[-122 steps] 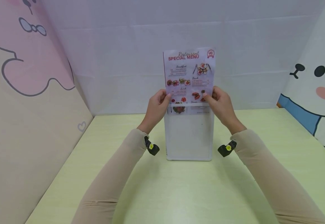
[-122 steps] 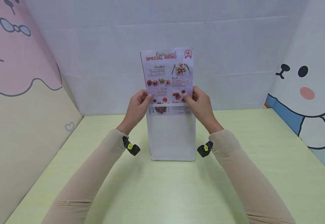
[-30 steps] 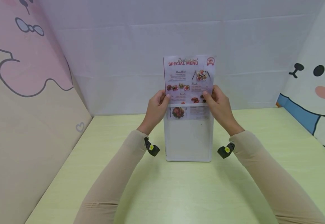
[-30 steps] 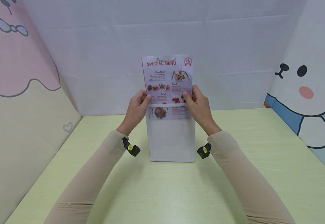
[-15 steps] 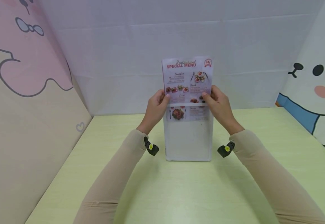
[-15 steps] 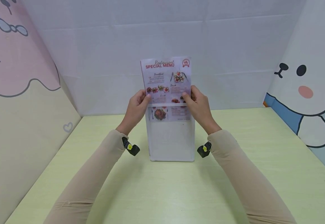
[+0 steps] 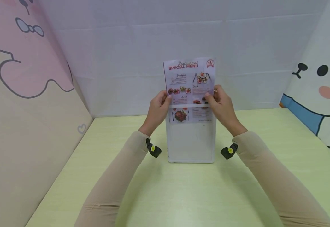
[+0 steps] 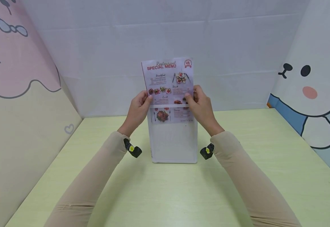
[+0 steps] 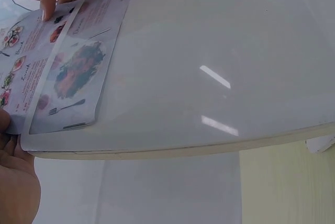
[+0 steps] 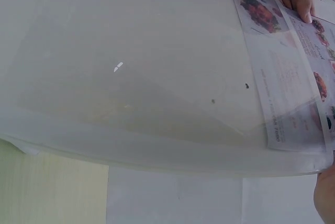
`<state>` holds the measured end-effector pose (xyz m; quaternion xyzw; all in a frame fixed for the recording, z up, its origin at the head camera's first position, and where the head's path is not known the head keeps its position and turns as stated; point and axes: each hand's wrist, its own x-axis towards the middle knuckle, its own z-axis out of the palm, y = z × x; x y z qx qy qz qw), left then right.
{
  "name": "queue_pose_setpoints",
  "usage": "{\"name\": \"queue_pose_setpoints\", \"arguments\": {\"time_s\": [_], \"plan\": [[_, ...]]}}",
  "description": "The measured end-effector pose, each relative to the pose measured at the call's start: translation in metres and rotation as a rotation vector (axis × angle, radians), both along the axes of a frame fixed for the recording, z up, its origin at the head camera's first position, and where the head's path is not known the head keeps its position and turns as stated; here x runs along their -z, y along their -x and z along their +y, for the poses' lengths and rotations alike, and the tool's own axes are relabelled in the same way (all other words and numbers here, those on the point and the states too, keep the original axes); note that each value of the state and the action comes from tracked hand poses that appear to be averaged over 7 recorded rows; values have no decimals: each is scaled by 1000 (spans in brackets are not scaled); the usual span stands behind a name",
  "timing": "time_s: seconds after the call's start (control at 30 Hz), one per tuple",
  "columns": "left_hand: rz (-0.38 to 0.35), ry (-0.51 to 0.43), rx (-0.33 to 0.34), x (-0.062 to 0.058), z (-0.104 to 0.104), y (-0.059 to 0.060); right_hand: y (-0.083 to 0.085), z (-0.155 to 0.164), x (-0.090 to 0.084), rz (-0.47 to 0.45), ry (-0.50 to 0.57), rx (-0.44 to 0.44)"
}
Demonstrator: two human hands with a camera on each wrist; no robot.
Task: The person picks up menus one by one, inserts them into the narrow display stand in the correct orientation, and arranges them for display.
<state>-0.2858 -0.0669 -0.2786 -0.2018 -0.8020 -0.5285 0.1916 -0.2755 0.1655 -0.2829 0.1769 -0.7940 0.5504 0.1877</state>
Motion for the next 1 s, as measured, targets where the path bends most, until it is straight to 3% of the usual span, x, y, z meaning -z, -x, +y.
{"name": "queue_pose_setpoints", "arguments": {"time_s": [0.27, 1.0], "plan": [[0, 3, 4, 0, 0, 0, 1, 1, 1, -40, 6, -6], [-13, -6, 24, -1, 0, 0, 0, 1, 1, -23, -33, 34]]}}
